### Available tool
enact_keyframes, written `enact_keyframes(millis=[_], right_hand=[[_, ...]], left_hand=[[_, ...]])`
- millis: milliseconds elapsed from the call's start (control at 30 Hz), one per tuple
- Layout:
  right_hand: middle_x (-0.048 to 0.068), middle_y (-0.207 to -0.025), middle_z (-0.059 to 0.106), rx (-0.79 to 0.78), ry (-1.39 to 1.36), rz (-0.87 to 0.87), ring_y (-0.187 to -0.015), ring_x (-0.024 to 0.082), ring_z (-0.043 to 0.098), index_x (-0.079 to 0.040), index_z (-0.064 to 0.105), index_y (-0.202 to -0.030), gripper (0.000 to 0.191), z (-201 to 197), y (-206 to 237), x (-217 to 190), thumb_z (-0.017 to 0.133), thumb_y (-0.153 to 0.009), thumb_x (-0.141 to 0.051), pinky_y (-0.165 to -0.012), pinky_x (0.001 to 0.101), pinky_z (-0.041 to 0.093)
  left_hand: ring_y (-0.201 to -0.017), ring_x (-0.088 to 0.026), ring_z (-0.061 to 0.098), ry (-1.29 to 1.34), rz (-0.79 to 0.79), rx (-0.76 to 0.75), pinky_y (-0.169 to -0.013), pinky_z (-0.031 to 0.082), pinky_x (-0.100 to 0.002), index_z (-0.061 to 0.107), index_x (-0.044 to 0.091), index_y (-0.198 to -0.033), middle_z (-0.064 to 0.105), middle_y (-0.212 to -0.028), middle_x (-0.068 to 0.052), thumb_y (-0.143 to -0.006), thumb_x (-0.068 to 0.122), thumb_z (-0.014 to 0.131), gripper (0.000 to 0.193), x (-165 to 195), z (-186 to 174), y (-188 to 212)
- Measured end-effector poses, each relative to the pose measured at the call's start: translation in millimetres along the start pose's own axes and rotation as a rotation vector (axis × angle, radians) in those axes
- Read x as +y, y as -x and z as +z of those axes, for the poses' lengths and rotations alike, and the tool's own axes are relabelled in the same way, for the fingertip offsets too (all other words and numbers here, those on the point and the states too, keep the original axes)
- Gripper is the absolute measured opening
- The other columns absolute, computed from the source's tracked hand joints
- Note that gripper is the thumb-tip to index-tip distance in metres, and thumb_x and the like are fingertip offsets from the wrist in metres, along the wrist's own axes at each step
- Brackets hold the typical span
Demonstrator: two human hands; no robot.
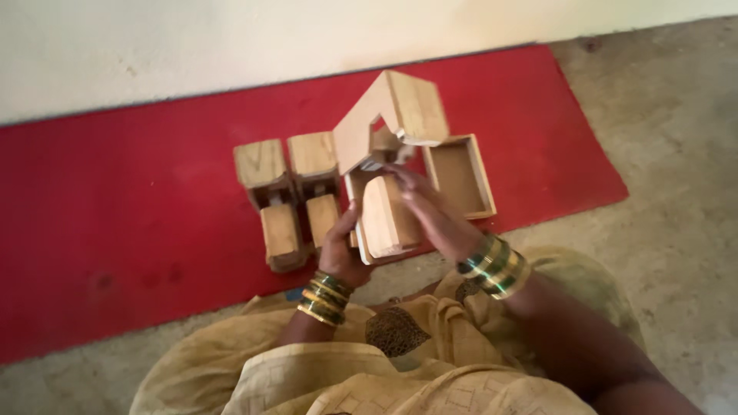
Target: The person sits on a red mat on the floor and wipes a set of small wooden boxes and wooden blocks with a white cloth, handling the items one at a time and turning them to wipe different surfaces, placing each wiped item back on the mat.
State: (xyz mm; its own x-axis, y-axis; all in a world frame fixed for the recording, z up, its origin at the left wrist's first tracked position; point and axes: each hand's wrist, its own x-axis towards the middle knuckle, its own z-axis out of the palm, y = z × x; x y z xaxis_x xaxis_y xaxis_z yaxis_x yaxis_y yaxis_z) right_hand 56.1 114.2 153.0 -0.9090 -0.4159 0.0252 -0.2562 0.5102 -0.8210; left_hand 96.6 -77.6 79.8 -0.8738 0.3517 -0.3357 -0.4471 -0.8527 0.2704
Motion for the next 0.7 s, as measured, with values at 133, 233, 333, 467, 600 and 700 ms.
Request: enact_keyframes(millis=[133,233,333,467,600,700], right_hand=[[0.011,-0.110,0.071,0.263,0.017,-0.164,-0.081,0.013,0.065,-0.006,0.059,-0.138,0.036,-11.6,6.6,-2.5,0.050,-0.106,-0.019,-0.064,0.0258,0.059],[0.009,-0.107,0.075,0.424,0.068,-0.274,-0.079,0.011,0.067,-0.010,0.062,-0.128,0.025,-10.5,5.7,-9.5,0.064,-0.103,-0.012,-0.062,0.0226,0.056],[0.009,-0.113,0.072,0.433,0.268,-0.650,-0.093,0.015,0.070,-0.014,0.065,-0.120,0.028,16.1,9.7,-20.2,0.074,-0.094,-0.008,-0.073,0.0240,0.062],[0.004,-0.109,0.076,0.299,0.243,-0.711,-0.091,0.016,0.071,-0.011,0.069,-0.119,0.024,23.4,-0.7,-15.2,0.071,-0.095,-0.005,-0.077,0.0262,0.063],[0.005,-0.106,0.075,0.380,0.321,-0.490,-0.092,0.017,0.072,-0.012,0.074,-0.108,0.017,8.3,-5.3,-7.2,0.074,-0.093,-0.004,-0.076,0.0290,0.062],[0.003,-0.108,0.077,0.377,0.351,-0.579,-0.093,0.017,0.072,-0.014,0.076,-0.107,0.025,18.6,9.8,-17.2,0.066,-0.092,0.004,-0.075,0.0278,0.062]], left_hand=[[-0.112,-0.029,0.069,-0.029,0.090,0.018,-0.097,0.056,-0.050,0.057,0.009,-0.137,0.069,-0.125,-0.012,-0.093,0.043,0.061,0.056,-2.3,-8.0,-1.1],[-0.108,-0.030,0.069,-0.025,0.145,0.092,-0.096,0.056,-0.050,0.057,0.008,-0.137,0.069,-0.122,-0.014,-0.093,0.042,0.061,0.055,-0.7,-15.0,-7.6],[-0.110,-0.031,0.070,0.003,0.184,-0.003,-0.098,0.056,-0.049,0.056,0.005,-0.137,0.070,-0.122,-0.016,-0.095,0.044,0.061,0.057,2.4,-21.2,-13.8],[-0.108,-0.031,0.068,-0.042,0.205,-0.063,-0.093,0.055,-0.051,0.056,0.004,-0.140,0.069,-0.122,-0.017,-0.099,0.045,0.059,0.058,1.3,-29.3,-13.8],[-0.113,-0.032,0.069,-0.023,0.186,0.029,-0.099,0.056,-0.049,0.055,0.001,-0.140,0.069,-0.127,-0.018,-0.100,0.044,0.055,0.059,-4.9,-28.4,-11.4],[-0.110,-0.033,0.071,0.008,0.172,-0.003,-0.094,0.058,-0.052,0.053,0.004,-0.138,0.070,-0.124,-0.019,-0.094,0.049,0.051,0.063,0.7,-23.0,-10.9]])
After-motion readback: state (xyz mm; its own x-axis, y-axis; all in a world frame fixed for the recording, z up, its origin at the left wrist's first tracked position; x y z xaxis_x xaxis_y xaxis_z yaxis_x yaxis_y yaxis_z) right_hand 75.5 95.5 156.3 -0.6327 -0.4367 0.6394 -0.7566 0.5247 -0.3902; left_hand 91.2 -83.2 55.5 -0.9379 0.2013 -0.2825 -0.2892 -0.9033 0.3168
